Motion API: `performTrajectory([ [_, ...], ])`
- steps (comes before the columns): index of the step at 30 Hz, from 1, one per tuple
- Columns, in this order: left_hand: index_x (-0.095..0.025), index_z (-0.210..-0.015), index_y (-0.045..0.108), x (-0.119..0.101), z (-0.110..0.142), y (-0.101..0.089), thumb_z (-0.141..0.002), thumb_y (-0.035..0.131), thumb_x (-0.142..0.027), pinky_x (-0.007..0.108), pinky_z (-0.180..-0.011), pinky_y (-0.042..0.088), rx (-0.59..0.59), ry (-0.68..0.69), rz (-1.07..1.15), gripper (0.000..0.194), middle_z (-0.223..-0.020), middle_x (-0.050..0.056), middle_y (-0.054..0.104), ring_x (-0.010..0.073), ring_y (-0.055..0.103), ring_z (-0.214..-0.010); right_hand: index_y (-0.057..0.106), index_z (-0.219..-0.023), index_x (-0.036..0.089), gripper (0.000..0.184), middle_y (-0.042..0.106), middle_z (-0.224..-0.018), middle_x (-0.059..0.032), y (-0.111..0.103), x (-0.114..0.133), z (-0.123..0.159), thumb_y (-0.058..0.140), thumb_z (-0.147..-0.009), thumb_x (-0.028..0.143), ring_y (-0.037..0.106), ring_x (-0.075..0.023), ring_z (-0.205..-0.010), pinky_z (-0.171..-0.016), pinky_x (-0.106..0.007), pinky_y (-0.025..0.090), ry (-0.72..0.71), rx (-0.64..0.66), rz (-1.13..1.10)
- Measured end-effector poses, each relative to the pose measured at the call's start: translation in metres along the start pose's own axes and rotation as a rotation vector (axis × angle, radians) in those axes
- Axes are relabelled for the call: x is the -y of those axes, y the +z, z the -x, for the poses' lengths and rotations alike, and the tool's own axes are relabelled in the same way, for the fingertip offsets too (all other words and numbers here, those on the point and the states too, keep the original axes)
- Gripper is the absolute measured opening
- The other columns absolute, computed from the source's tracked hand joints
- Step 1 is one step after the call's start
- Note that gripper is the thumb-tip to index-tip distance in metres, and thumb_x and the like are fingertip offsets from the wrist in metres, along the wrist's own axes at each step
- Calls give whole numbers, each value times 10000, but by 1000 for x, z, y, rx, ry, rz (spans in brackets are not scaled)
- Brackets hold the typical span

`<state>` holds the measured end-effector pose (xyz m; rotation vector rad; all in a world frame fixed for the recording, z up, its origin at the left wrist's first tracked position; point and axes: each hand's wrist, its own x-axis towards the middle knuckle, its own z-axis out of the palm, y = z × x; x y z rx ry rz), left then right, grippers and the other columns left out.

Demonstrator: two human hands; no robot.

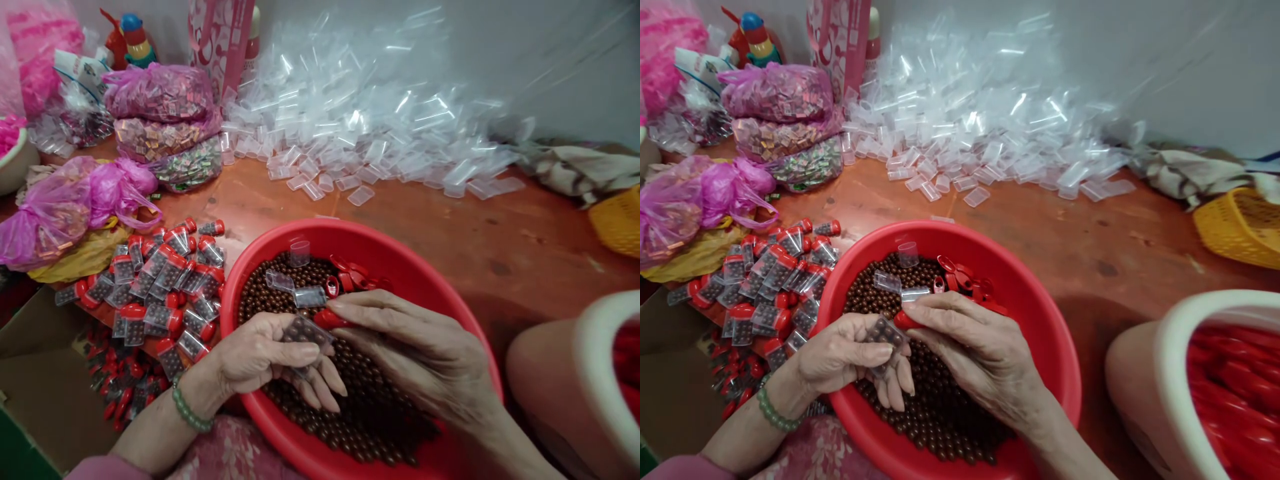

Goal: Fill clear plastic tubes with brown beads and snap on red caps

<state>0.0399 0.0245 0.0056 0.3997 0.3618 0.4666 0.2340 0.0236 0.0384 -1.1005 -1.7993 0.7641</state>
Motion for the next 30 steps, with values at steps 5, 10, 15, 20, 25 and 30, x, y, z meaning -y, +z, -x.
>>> performTrajectory([
  [5, -107, -918, 609, -1, 2, -1, -738, 754, -365, 233, -532, 552, 23, -25, 12, 347, -769, 96, 717, 177, 705, -599, 758, -998, 318, 254, 764, -938, -31, 2, -4, -3, 698, -795, 177, 731, -188, -813, -694, -275, 619, -21, 42, -9],
  [10, -110, -924, 618, -2, 3, -1, -725, 763, -363, 237, -530, 554, 49, -77, 15, 353, -763, 90, 718, 180, 707, -604, 729, -1080, 331, 393, 754, -994, -20, 4, -13, 0, 677, -783, 79, 727, -165, -807, -728, -269, 615, -92, 8, 94],
  [15, -105, -922, 625, -3, 4, -2, -738, 750, -356, 229, -537, 553, 64, -83, 26, 335, -772, 87, 717, 176, 710, -608, 722, -1071, 376, 386, 758, -954, 3, 1, -3, 3, 720, -776, 129, 728, -172, -801, -714, -278, 620, -1, -20, -32],
  [20, -121, -919, 606, -2, 2, 0, -723, 757, -426, 230, -529, 525, 44, -29, -48, 393, -756, 80, 702, 165, 685, -594, 762, -966, 333, 238, 767, -903, -15, 2, 6, -3, 749, -759, 214, 722, -190, -799, -738, -309, 614, 95, -25, -41],
  [25, -127, -888, 641, -3, 1, 13, -747, 744, -427, 216, -670, 484, -224, 162, -360, 347, -751, 34, 653, 100, 607, -665, 758, -959, 316, 194, 763, -914, -16, 9, 20, 1, 747, -765, 306, 716, -192, -794, -774, -325, 603, 271, -114, -38],
  [30, -141, -937, 669, -4, 2, 18, -770, 722, -388, 212, -695, 431, -232, 218, -432, 304, -755, -7, 576, 86, 513, -689, 745, -978, 317, 201, 757, -883, -6, 21, 23, 6, 719, -793, 242, 701, -170, -754, -695, -283, 596, 251, -119, -92],
])
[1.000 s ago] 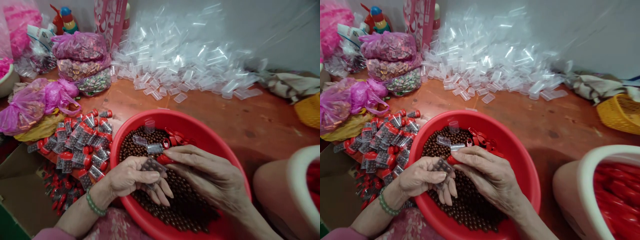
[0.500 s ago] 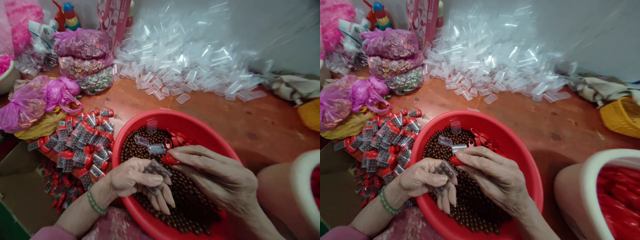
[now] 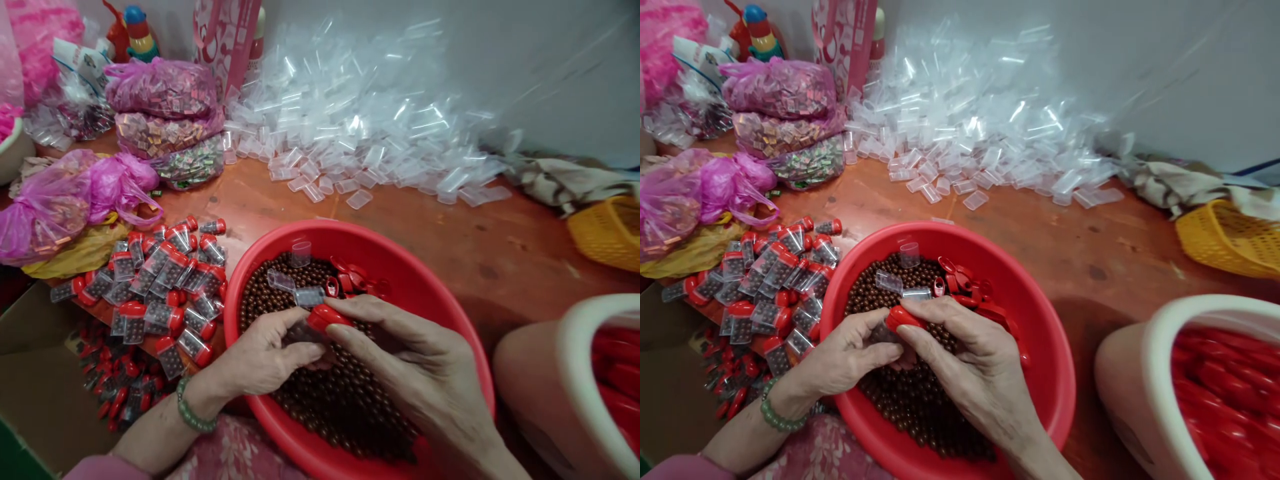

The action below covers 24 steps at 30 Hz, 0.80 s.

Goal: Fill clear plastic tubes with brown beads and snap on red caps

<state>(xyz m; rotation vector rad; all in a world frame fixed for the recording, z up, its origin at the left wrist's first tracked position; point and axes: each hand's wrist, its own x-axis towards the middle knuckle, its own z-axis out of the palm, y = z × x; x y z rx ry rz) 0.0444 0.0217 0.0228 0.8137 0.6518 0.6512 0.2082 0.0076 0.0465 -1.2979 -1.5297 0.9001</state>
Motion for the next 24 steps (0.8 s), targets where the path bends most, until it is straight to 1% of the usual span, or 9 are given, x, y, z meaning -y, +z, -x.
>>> performTrajectory([
  [2, -143, -933, 666, 1, 0, -1, -787, 707, -345, 217, -696, 412, 4, 22, -41, 252, -769, -9, 556, 87, 488, -697, 738, -995, 341, 242, 757, -887, 9, 3, -3, 1, 712, -797, 205, 699, -166, -766, -710, -285, 590, -34, -3, 0],
  [4, -142, -942, 655, 2, 0, -2, -799, 685, -328, 227, -688, 409, 12, 18, -64, 236, -769, -6, 545, 92, 488, -692, 736, -995, 351, 253, 756, -894, 14, 5, -4, 3, 710, -798, 195, 699, -170, -785, -736, -296, 586, -39, -23, -3],
  [7, -133, -944, 625, 3, -1, -4, -801, 654, -354, 239, -663, 417, 25, -10, -59, 264, -742, -2, 531, 94, 494, -658, 741, -961, 345, 223, 751, -883, 17, 8, -5, 6, 723, -788, 205, 695, -164, -793, -774, -297, 575, 16, -84, -29],
  [9, -132, -910, 598, 3, -1, -4, -785, 655, -365, 243, -654, 419, 33, -8, -50, 271, -732, -3, 523, 92, 487, -643, 741, -947, 341, 216, 747, -874, 20, 10, -5, 7, 733, -778, 207, 691, -154, -787, -771, -280, 570, 50, -113, -46],
  [12, -143, -859, 549, 3, -2, -4, -780, 635, -339, 243, -630, 407, 43, 12, -60, 229, -719, -10, 512, 91, 470, -625, 738, -943, 327, 208, 742, -879, 16, 11, -7, 7, 738, -773, 206, 688, -150, -803, -771, -267, 567, 57, -123, -46],
  [16, -152, -864, 510, 0, 0, -3, -819, 552, -244, 232, -608, 376, 21, 9, -151, 110, -691, -29, 490, 84, 447, -611, 721, -952, 311, 173, 735, -886, 17, 9, -11, 5, 708, -805, 222, 689, -143, -792, -756, -252, 568, 58, -41, -10],
  [18, -152, -885, 511, -1, 1, -3, -831, 527, -211, 229, -611, 372, 19, 14, -191, 81, -698, -34, 486, 81, 441, -616, 711, -947, 308, 151, 729, -875, 20, 7, -11, 3, 692, -821, 229, 685, -135, -773, -744, -240, 566, 35, 9, 9],
  [21, -152, -905, 524, 0, 3, -4, -852, 500, -202, 232, -622, 378, 22, 35, -260, 76, -724, -27, 499, 87, 451, -639, 703, -933, 294, 121, 719, -853, 18, 5, -10, 1, 677, -834, 230, 674, -135, -745, -716, -234, 562, -18, 42, 50],
  [24, -154, -951, 535, 0, 5, -5, -864, 492, -206, 247, -641, 387, 12, 58, -416, 110, -744, -18, 520, 102, 467, -648, 694, -937, 284, 122, 709, -849, 14, 5, -10, 1, 658, -846, 210, 665, -137, -743, -704, -234, 557, -49, 62, 93],
])
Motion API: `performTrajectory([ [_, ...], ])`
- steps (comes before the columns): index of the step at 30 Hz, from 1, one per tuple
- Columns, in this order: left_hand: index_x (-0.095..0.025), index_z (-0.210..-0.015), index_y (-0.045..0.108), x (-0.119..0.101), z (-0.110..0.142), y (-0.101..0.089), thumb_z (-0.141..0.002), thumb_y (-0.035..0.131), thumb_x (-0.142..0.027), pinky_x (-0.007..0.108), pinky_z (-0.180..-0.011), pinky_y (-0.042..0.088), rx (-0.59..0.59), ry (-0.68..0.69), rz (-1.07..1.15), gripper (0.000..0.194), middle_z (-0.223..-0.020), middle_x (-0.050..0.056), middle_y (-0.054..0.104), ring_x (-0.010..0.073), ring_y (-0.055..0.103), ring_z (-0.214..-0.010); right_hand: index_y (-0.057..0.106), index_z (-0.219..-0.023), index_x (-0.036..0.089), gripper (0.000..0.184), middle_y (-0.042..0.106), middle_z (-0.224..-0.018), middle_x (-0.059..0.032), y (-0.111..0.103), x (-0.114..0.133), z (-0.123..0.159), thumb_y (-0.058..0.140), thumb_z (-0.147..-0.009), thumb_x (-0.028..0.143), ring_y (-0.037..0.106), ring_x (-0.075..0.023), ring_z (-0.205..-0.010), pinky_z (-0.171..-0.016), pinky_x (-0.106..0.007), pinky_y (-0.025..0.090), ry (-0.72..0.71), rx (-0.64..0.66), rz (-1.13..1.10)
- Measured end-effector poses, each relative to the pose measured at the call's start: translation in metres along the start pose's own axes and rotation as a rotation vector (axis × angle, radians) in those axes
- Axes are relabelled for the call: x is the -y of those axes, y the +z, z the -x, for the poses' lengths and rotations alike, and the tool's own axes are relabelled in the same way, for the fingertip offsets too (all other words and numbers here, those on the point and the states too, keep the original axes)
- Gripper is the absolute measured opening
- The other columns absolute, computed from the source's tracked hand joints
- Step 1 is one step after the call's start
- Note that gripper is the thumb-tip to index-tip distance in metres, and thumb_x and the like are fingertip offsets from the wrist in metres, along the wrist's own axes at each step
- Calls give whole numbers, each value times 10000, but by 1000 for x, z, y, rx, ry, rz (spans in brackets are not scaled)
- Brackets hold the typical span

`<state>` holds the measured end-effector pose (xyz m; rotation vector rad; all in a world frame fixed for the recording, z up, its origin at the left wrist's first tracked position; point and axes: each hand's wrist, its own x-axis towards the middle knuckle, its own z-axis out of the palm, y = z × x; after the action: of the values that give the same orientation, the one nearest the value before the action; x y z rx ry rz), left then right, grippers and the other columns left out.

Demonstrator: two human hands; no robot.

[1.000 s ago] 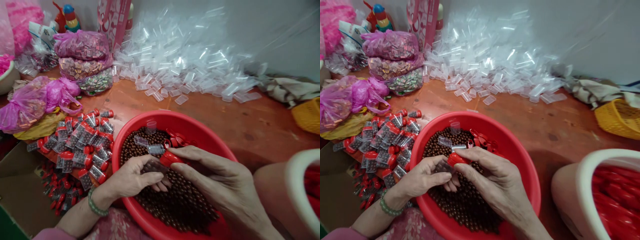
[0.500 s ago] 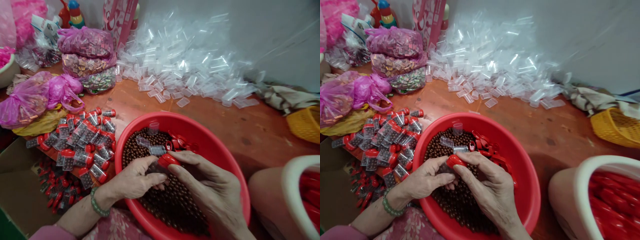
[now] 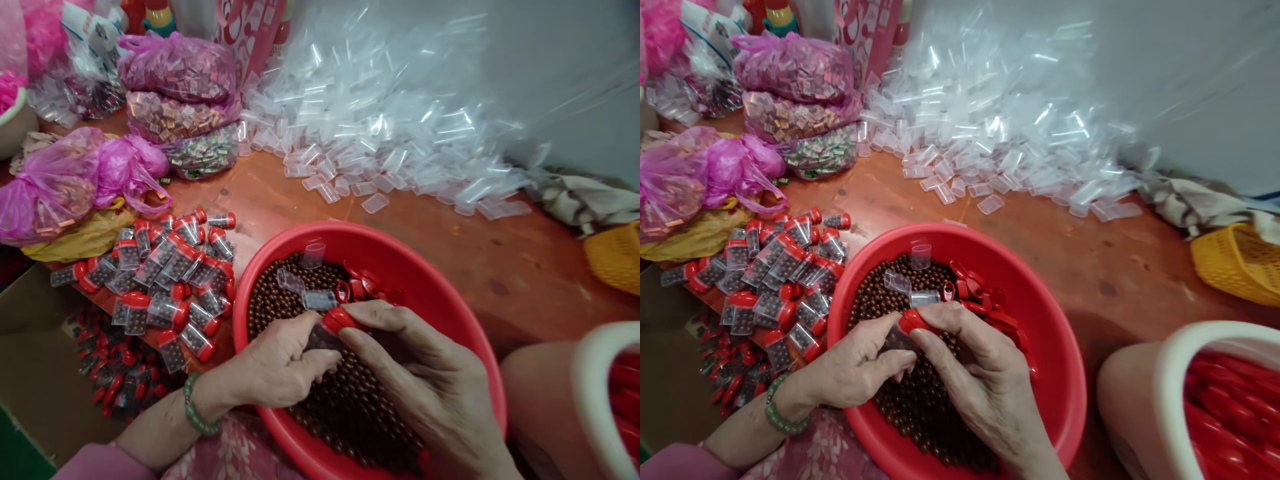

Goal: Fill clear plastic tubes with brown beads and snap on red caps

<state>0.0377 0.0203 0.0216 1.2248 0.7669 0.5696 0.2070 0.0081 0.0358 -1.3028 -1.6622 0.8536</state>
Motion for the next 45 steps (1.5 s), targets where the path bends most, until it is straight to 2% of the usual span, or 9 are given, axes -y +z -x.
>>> performTrajectory([
  [5, -157, -1008, 550, 0, 0, 0, -857, 505, -199, 262, -691, 390, -22, 32, -133, 163, -771, -13, 532, 119, 469, -676, 656, -982, 283, 170, 687, -868, 6, 2, -8, 7, 614, -873, 161, 663, -134, -764, -683, -224, 557, -61, -5, 47],
  [9, -154, -870, 536, 3, -2, 0, -859, 507, -219, 230, -658, 372, 6, 27, 170, 73, -730, -34, 472, 88, 411, -642, 554, -1200, 253, 359, 682, -982, -63, 3, -14, 11, 656, -858, 291, 677, -206, -865, -742, -319, 578, -282, -5, 289],
  [13, -154, -783, 483, 8, -5, 1, -841, 559, -336, 214, -582, 361, 42, -48, 386, 206, -696, -22, 480, 86, 434, -610, 378, -1365, 176, 716, 643, -1026, -143, 8, -13, 9, 645, -807, 536, 658, -307, -915, -742, -457, 577, -444, 58, 547],
  [26, -142, -773, 535, 12, -5, 1, -724, 716, -547, 226, -678, 410, 35, -40, 536, 446, -731, -13, 529, 88, 478, -675, 396, -1350, 94, 617, 634, -933, -138, 17, -11, 1, 597, -817, 332, 631, -252, -764, -634, -380, 544, -646, -41, 782],
  [32, -109, -857, 642, 10, -10, 4, -736, 479, -792, 293, -685, 459, 4, -147, 677, 712, -712, 46, 612, 139, 548, -646, 370, -1374, 19, 705, 626, -999, -201, 19, -17, 3, 668, -792, 284, 624, -270, -850, -690, -378, 543, -693, -9, 731],
  [35, -106, -869, 656, 9, -14, 7, -805, 432, -727, 335, -780, 481, -75, -195, 746, 663, -767, 71, 659, 177, 595, -731, 349, -1388, -2, 714, 625, -1010, -212, 21, -20, 5, 648, -802, 274, 629, -283, -894, -702, -382, 543, -704, 4, 730],
  [38, -140, -815, 622, 11, -15, 11, -878, 442, -505, 333, -904, 456, -238, -171, 641, 411, -794, 34, 651, 175, 593, -846, 333, -1395, 16, 704, 651, -1000, -198, 24, -21, 6, 625, -813, 283, 647, -284, -902, -711, -389, 543, -696, 14, 746],
  [41, -182, -744, 549, 14, -12, 11, -888, 383, -399, 347, -931, 445, -375, -137, 298, 309, -765, 14, 595, 188, 559, -899, 336, -1383, 31, 682, 687, -969, -187, 26, -17, 7, 620, -807, 259, 669, -275, -879, -719, -388, 535, -707, 35, 762],
  [45, -210, -720, 483, 18, -6, 7, -921, 297, -387, 392, -976, 419, -332, -93, 44, 326, -736, 29, 538, 224, 533, -953, 395, -1341, 106, 574, 730, -923, -139, 29, -12, 6, 600, -821, 236, 698, -235, -799, -698, -368, 517, -726, 14, 780],
])
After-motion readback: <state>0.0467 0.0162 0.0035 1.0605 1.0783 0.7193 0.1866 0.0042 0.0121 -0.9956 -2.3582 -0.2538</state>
